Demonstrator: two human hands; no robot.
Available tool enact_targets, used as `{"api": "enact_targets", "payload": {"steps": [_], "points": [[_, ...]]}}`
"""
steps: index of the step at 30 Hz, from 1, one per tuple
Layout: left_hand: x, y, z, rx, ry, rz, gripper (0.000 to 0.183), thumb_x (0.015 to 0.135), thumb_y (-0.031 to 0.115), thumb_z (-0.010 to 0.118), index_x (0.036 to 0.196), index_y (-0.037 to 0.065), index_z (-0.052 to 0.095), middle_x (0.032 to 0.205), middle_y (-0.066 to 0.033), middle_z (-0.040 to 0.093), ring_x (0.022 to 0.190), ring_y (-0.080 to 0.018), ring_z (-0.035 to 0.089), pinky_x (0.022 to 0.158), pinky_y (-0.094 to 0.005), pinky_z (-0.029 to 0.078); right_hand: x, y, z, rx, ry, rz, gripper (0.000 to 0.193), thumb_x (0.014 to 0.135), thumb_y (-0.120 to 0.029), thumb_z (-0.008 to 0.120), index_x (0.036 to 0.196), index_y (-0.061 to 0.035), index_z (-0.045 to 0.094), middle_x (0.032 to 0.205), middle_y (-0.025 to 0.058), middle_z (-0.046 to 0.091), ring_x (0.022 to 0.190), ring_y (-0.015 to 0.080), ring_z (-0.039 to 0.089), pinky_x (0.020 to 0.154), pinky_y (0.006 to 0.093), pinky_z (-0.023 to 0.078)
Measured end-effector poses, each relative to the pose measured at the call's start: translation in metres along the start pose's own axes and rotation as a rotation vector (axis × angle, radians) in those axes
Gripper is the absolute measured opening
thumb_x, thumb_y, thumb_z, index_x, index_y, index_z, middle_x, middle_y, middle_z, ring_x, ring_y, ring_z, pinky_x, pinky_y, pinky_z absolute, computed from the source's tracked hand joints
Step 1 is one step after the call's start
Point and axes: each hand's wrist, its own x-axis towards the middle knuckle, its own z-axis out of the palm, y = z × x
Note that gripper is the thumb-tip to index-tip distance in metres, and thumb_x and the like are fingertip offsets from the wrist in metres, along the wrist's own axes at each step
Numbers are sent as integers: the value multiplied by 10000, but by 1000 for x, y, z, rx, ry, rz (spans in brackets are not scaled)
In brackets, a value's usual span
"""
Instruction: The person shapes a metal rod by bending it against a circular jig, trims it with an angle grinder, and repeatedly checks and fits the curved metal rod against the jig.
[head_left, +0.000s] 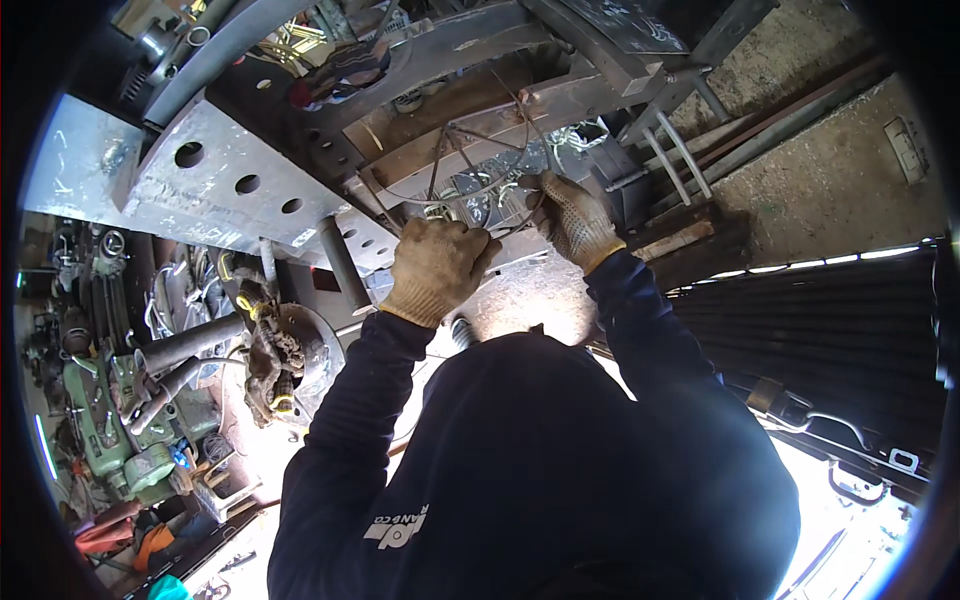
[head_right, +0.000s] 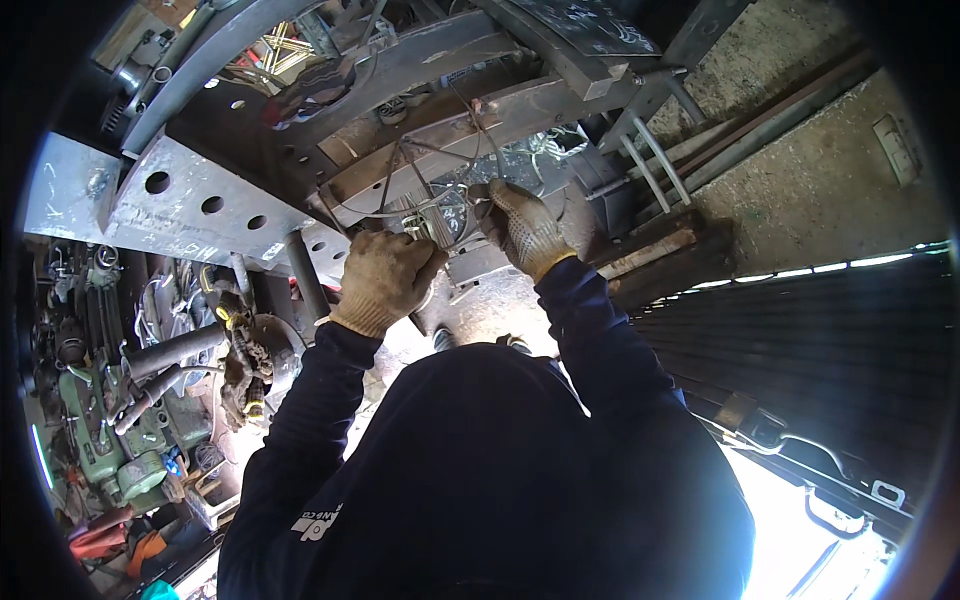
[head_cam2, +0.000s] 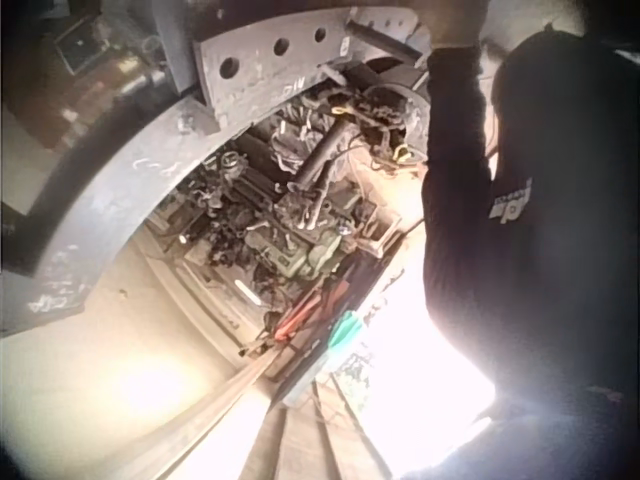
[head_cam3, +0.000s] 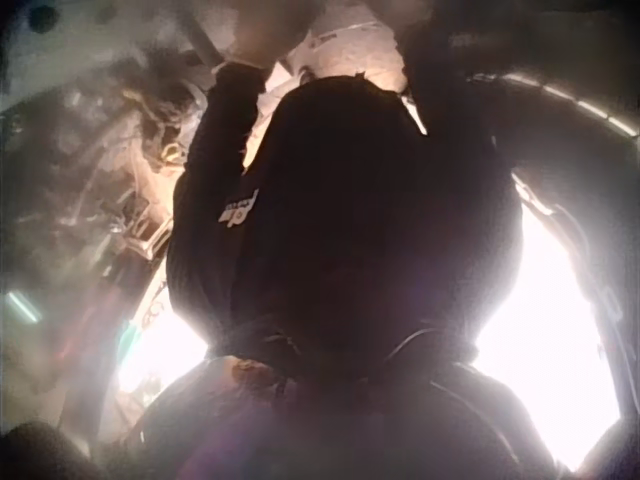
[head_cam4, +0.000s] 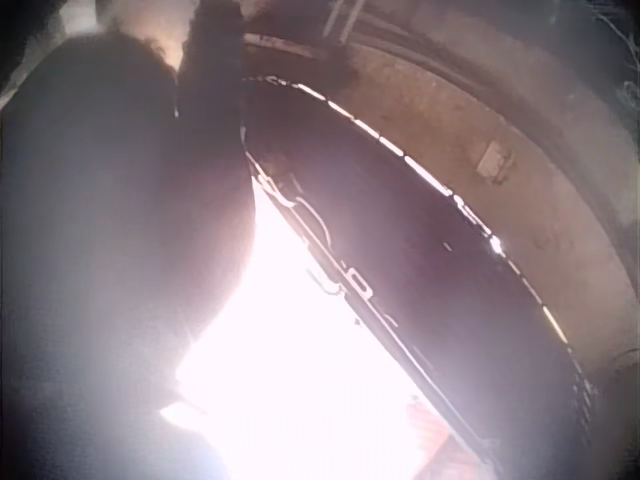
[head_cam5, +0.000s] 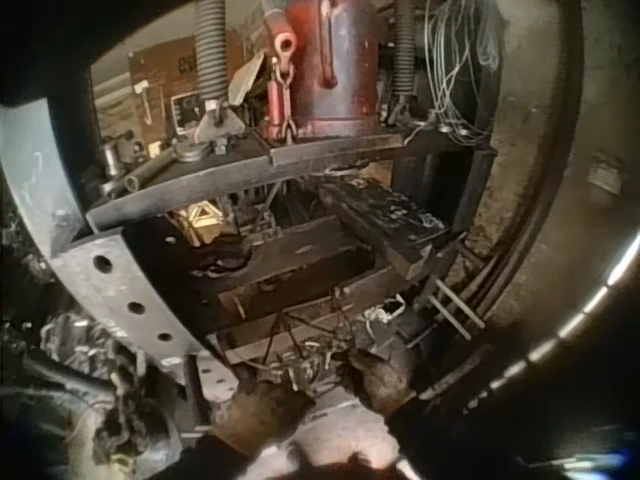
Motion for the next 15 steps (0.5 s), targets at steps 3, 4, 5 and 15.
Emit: {"api": "enact_targets", "payload": {"steps": [3,4,5,15], "points": [[1,-2,2,-14,13,5,333,896,345,626,688,88,663,648,-93,637,654,-290,640,650,-437,485,0,-1,1,2,2,4,419,999,-370,568,1116,22,654,814,34,628,623,89,539,527,200,419],[1,-1,2,-21,20,4,335,897,344,625,688,85,664,648,-95,636,653,-292,641,641,-439,487,0,0,1,-5,16,-1,414,998,-367,572,1115,22,655,814,35,629,624,88,541,524,202,420],[2,0,1,-22,21,5,335,897,344,625,688,85,664,648,-95,636,653,-292,641,641,-439,487,0,-1,2,-11,29,-9,410,996,-363,575,1113,21,656,813,35,629,624,87,543,522,204,421],[2,-5,-4,38,-55,12,364,928,395,575,743,102,688,664,-83,649,673,-265,658,668,-414,493,19,4,15,482,84,-55,485,975,-469,566,1087,1,608,977,125,646,846,221,629,771,325,563]]}}
